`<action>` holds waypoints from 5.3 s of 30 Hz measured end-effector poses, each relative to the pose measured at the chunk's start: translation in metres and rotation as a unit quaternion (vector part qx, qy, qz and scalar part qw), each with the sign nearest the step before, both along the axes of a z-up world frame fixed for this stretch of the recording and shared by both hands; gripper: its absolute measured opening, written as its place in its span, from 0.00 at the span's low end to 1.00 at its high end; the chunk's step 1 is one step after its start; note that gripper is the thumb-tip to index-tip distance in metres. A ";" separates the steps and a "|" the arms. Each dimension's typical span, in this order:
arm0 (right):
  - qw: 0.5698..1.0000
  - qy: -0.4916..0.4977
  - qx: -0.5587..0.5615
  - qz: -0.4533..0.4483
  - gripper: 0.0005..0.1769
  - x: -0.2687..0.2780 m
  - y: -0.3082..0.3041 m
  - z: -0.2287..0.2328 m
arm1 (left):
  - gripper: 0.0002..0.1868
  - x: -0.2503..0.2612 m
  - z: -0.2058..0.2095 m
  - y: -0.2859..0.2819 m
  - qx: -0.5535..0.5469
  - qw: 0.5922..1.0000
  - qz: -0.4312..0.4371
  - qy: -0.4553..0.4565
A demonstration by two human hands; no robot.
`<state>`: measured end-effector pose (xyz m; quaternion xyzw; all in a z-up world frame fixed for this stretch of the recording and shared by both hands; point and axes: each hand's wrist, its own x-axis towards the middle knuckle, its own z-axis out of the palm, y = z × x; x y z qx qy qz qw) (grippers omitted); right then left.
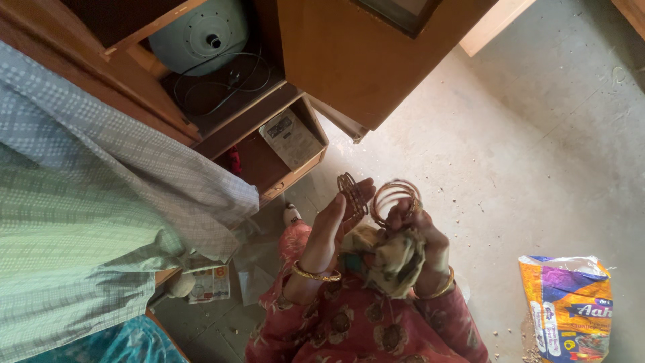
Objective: The person opens a wooden cabinet and uses a cloth to wipe and arrange various bangles on red cylindrical holders. They repeatedly take bangles from the holders, wipe them, and place them back into the cabinet.
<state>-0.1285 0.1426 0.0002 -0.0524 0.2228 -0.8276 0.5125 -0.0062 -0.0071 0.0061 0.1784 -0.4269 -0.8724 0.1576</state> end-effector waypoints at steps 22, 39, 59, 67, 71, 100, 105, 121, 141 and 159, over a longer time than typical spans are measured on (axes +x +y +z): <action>0.882 0.339 0.319 -0.072 0.08 0.016 -0.024 0.002 | 0.37 -0.005 0.020 -0.010 -0.027 0.999 -0.025 -0.015; 0.873 0.340 0.341 -0.079 0.09 0.012 -0.116 0.000 | 0.31 0.007 -0.011 -0.095 0.084 0.991 0.104 -0.026; 0.968 0.171 0.135 -0.126 0.16 0.004 -0.277 0.068 | 0.22 0.070 0.074 -0.246 0.098 0.952 0.283 0.058; 0.977 0.173 0.065 -0.109 0.17 0.000 -0.329 0.103 | 0.25 0.016 0.083 -0.292 0.058 0.955 0.270 0.109; 0.979 0.171 0.038 -0.100 0.17 -0.010 -0.350 0.121 | 0.26 -0.041 0.084 -0.350 0.004 0.954 0.282 0.102; 0.974 0.153 0.052 -0.161 0.10 -0.077 -0.459 0.146 | 0.30 -0.179 0.162 -0.459 0.027 0.909 0.415 -0.023; 0.954 0.144 0.114 -0.236 0.09 -0.065 -0.485 0.156 | 0.28 -0.168 0.170 -0.460 0.024 0.919 0.393 0.020; 0.921 0.197 0.097 -0.323 0.09 -0.060 -0.514 0.140 | 0.26 -0.165 0.148 -0.475 0.021 0.949 0.312 0.038; 0.867 0.290 0.133 -0.383 0.09 -0.062 -0.500 0.129 | 0.20 -0.160 0.119 -0.469 -0.015 0.940 0.333 0.074; 0.877 0.249 0.040 -0.410 0.10 -0.061 -0.541 0.138 | 0.20 -0.131 0.116 -0.435 -0.036 0.945 0.311 0.092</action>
